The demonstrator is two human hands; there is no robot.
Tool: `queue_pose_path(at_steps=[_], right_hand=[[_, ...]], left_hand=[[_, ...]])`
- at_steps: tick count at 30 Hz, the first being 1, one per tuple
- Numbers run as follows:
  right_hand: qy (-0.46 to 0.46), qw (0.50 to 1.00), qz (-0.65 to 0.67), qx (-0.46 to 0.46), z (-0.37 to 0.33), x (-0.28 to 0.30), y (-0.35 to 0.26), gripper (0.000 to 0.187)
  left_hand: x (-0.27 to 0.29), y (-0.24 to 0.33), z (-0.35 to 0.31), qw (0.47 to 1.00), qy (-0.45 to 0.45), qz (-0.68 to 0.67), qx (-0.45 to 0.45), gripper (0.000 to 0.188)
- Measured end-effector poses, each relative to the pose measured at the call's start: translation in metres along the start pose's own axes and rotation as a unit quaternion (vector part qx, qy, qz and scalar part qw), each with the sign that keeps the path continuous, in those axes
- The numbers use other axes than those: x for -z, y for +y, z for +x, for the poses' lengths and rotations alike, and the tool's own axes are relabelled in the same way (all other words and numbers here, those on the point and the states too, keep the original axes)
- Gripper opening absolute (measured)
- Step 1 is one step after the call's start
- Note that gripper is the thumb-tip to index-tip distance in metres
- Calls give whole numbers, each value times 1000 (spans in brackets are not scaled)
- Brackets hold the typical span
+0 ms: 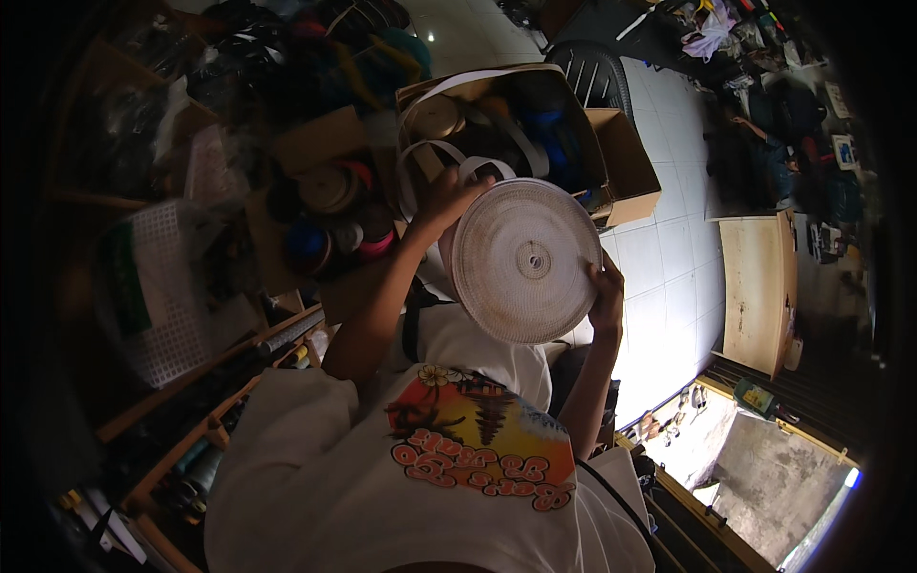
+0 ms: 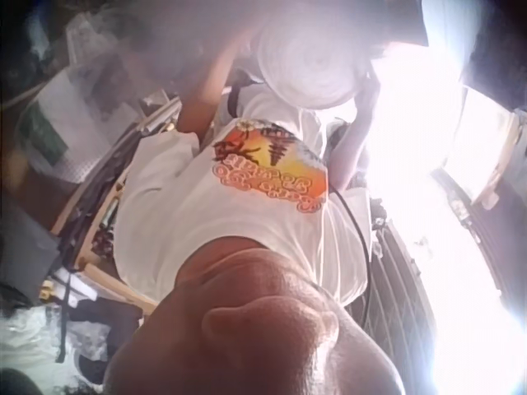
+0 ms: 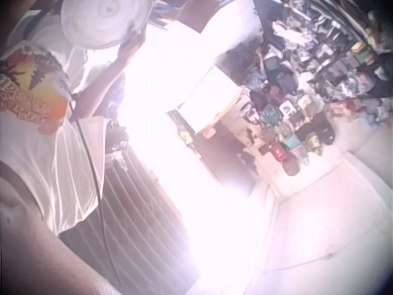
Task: The person picks up several different colored rolls of webbing or ribbon from a cardboard box, handles each one to check its length, and places them onto a storage shelf.
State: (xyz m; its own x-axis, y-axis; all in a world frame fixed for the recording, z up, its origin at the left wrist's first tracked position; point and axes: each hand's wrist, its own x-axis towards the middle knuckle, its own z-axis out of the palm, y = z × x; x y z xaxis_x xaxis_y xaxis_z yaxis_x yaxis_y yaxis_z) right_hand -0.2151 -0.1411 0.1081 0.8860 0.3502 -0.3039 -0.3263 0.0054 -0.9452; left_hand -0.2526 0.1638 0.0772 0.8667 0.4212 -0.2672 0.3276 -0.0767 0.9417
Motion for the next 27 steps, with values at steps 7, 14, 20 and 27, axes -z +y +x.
queue_pose_path(at_steps=[7, 14, 20, 27], right_hand=[[25, 999, 44, 16, -16, 39, -2, 57], [4, 996, 80, 39, -36, 89, 4, 59], [-9, 997, 59, 41, -67, 162, 1, 53], [6, 996, 70, 61, -103, 268, -21, 48]], left_hand=[[-2, 62, -25, 971, -49, -171, 158, 36], [-85, 32, -9, 985, -166, 5, -51, 48], [-158, 49, -36, 931, -349, 12, 103, 64], [-257, 89, -106, 959, -284, 10, 22, 60]])
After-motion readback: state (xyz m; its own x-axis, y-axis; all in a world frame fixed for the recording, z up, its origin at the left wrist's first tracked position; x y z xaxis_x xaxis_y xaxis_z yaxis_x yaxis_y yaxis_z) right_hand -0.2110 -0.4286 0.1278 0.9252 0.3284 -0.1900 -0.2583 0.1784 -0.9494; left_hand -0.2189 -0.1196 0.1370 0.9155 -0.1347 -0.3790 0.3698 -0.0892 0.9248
